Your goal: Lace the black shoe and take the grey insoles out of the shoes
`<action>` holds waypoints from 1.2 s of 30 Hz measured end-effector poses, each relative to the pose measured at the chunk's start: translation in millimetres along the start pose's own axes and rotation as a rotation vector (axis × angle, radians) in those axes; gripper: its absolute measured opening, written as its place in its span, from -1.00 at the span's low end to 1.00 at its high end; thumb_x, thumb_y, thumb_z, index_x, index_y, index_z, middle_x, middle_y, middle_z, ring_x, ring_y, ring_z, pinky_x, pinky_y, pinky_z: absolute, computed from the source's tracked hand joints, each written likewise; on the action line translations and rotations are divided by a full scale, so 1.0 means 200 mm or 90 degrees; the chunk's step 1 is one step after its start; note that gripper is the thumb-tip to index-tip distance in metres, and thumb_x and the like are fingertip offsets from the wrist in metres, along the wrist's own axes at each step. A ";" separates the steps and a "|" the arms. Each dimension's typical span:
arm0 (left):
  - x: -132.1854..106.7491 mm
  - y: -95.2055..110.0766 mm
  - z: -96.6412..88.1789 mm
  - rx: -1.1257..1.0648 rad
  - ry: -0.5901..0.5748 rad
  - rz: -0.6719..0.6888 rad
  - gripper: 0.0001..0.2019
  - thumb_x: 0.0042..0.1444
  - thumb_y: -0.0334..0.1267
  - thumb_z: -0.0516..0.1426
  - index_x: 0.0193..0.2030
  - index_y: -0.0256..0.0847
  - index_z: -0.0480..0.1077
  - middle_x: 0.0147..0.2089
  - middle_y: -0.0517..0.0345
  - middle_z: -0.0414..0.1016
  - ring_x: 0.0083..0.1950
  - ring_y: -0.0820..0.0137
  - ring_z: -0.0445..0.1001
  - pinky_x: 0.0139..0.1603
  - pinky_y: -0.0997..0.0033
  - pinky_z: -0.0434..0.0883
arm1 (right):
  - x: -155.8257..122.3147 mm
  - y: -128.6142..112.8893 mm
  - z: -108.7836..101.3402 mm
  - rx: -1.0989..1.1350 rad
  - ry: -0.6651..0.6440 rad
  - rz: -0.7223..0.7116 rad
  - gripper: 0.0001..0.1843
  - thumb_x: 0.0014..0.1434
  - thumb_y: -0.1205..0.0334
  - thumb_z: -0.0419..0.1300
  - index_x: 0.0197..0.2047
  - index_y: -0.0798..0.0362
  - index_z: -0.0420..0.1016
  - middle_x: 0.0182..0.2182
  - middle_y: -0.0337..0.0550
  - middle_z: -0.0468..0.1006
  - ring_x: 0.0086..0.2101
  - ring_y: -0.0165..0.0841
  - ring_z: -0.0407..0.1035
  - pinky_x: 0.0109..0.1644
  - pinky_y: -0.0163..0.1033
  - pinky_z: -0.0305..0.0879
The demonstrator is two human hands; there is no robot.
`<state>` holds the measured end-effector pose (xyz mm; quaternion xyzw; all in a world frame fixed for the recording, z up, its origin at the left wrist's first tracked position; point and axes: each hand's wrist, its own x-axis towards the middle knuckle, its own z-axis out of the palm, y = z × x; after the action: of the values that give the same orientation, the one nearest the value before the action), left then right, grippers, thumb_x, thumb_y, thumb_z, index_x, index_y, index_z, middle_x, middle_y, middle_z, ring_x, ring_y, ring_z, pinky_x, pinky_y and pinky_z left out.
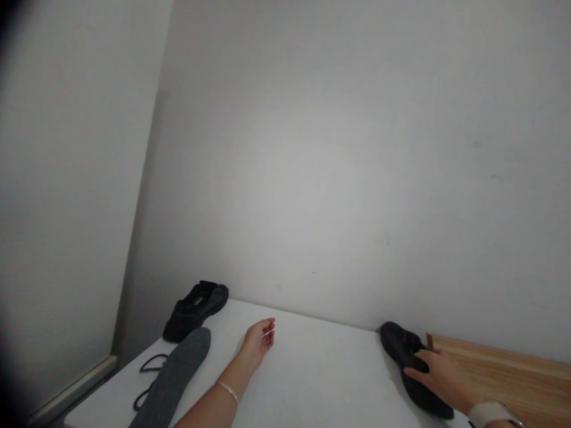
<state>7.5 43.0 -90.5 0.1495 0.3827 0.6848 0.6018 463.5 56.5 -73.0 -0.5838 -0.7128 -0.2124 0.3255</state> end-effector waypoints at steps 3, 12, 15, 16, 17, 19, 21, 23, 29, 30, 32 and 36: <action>0.00 0.00 0.00 0.010 -0.002 0.001 -0.95 -0.02 -0.46 0.12 -0.39 -0.34 0.41 -0.54 0.21 0.38 -0.63 0.61 0.32 -0.62 0.64 0.25 | 0.01 -0.21 -0.04 0.001 -0.044 -0.104 -0.80 -0.05 0.02 0.25 -0.44 -0.05 0.59 -0.29 0.10 0.59 -0.17 0.00 0.45 -0.09 0.03 0.34; -0.01 0.00 -0.03 0.081 -0.098 0.058 -0.89 -0.07 -0.38 0.18 -0.34 -0.27 0.44 -0.43 0.18 0.42 -0.51 0.56 0.39 -0.48 0.58 0.28 | -0.18 -1.25 -0.15 0.128 -0.028 -0.250 -0.70 0.25 0.16 -0.01 -0.47 0.02 0.38 -0.43 -0.14 0.46 -0.45 -0.37 0.42 -0.38 -0.29 0.28; -0.05 0.02 -0.01 0.138 -0.179 0.130 -0.82 -0.04 -0.23 0.20 -0.29 -0.24 0.48 -0.31 0.11 0.49 -0.33 0.46 0.44 -0.33 0.52 0.32 | -0.22 -1.50 -0.17 0.135 -0.034 -0.288 -0.75 0.23 0.25 0.00 -0.46 0.02 0.37 -0.45 -0.16 0.44 -0.48 -0.37 0.40 -0.43 -0.27 0.20; -0.07 0.03 0.00 0.174 -0.207 0.174 -0.79 -0.01 -0.15 0.19 -0.28 -0.23 0.49 -0.26 0.09 0.50 -0.25 0.42 0.45 -0.27 0.50 0.32 | -0.22 -1.56 -0.16 0.139 -0.038 -0.299 -0.77 0.22 0.26 0.01 -0.46 0.02 0.37 -0.45 -0.16 0.44 -0.47 -0.36 0.40 -0.43 -0.27 0.18; -0.09 0.05 0.01 0.218 -0.238 0.225 -0.75 0.02 -0.09 0.16 -0.26 -0.22 0.50 -0.21 0.07 0.51 -0.18 0.38 0.44 -0.20 0.47 0.32 | -0.22 -1.60 -0.15 0.142 -0.038 -0.308 -0.78 0.20 0.28 0.02 -0.46 0.02 0.37 -0.46 -0.16 0.45 -0.47 -0.36 0.40 -0.44 -0.27 0.17; -0.14 0.07 0.03 0.324 -0.310 0.330 -0.71 0.07 -0.04 0.12 -0.25 -0.19 0.53 -0.13 0.04 0.51 -0.05 0.31 0.41 -0.06 0.40 0.30 | -0.22 -1.66 -0.13 0.145 -0.035 -0.327 -0.82 0.16 0.31 0.05 -0.46 0.02 0.38 -0.46 -0.16 0.46 -0.47 -0.35 0.39 -0.45 -0.26 0.14; -0.18 0.09 0.04 0.426 -0.392 0.408 -0.72 0.10 -0.05 0.12 -0.28 -0.19 0.55 -0.13 0.02 0.50 0.00 0.27 0.39 0.05 0.35 0.26 | -0.22 -1.69 -0.09 0.149 -0.034 -0.342 -0.85 0.13 0.34 0.07 -0.45 0.03 0.39 -0.47 -0.17 0.46 -0.48 -0.35 0.38 -0.46 -0.25 0.11; -0.21 0.11 0.05 0.508 -0.465 0.458 -0.73 0.11 -0.08 0.11 -0.29 -0.18 0.57 -0.14 0.00 0.49 0.00 0.26 0.38 0.09 0.33 0.23 | -0.23 -1.70 -0.05 0.154 -0.037 -0.340 -0.86 0.12 0.34 0.07 -0.45 0.04 0.40 -0.47 -0.15 0.47 -0.48 -0.34 0.38 -0.47 -0.24 0.10; -0.24 0.12 0.03 0.568 -0.520 0.496 -0.78 0.01 -0.24 0.21 -0.16 -0.16 0.49 -0.11 0.04 0.44 0.00 0.25 0.35 0.10 0.33 0.22 | -0.23 -1.70 -0.09 0.239 -0.053 -0.290 -0.90 0.13 0.27 0.10 -0.39 0.05 0.41 -0.38 -0.12 0.49 -0.36 -0.29 0.38 -0.32 -0.22 0.18; -0.24 0.12 0.03 0.561 -0.516 0.495 -0.79 -0.01 -0.26 0.21 -0.19 -0.17 0.47 -0.13 0.05 0.44 -0.01 0.25 0.35 0.09 0.33 0.23 | -0.21 -1.69 -0.11 0.277 -0.060 -0.281 -0.87 0.15 0.23 0.11 -0.41 0.04 0.40 -0.38 -0.13 0.48 -0.35 -0.30 0.37 -0.30 -0.23 0.18; -0.24 0.12 0.03 0.552 -0.508 0.493 -0.84 -0.02 -0.25 0.22 -0.25 -0.19 0.46 -0.15 0.05 0.43 -0.03 0.25 0.34 0.08 0.34 0.23 | -0.15 -1.66 -0.17 0.367 -0.069 -0.251 -0.77 0.20 0.17 0.08 -0.47 0.03 0.36 -0.41 -0.17 0.46 -0.35 -0.34 0.35 -0.31 -0.25 0.17; -0.25 0.11 0.04 0.558 -0.493 0.504 -0.81 -0.02 -0.20 0.23 -0.24 -0.18 0.45 -0.14 0.06 0.40 -0.01 0.25 0.32 0.09 0.33 0.23 | 0.05 -1.55 -0.21 0.522 -0.003 -0.166 -0.69 0.27 0.16 -0.03 -0.48 0.03 0.31 -0.50 -0.22 0.35 -0.42 -0.38 0.25 -0.34 -0.27 0.15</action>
<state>8.1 -0.2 -57.0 0.7392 0.2985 0.5326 0.2843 170.0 -36.0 -13.3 -0.3115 -0.8069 0.0500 0.4995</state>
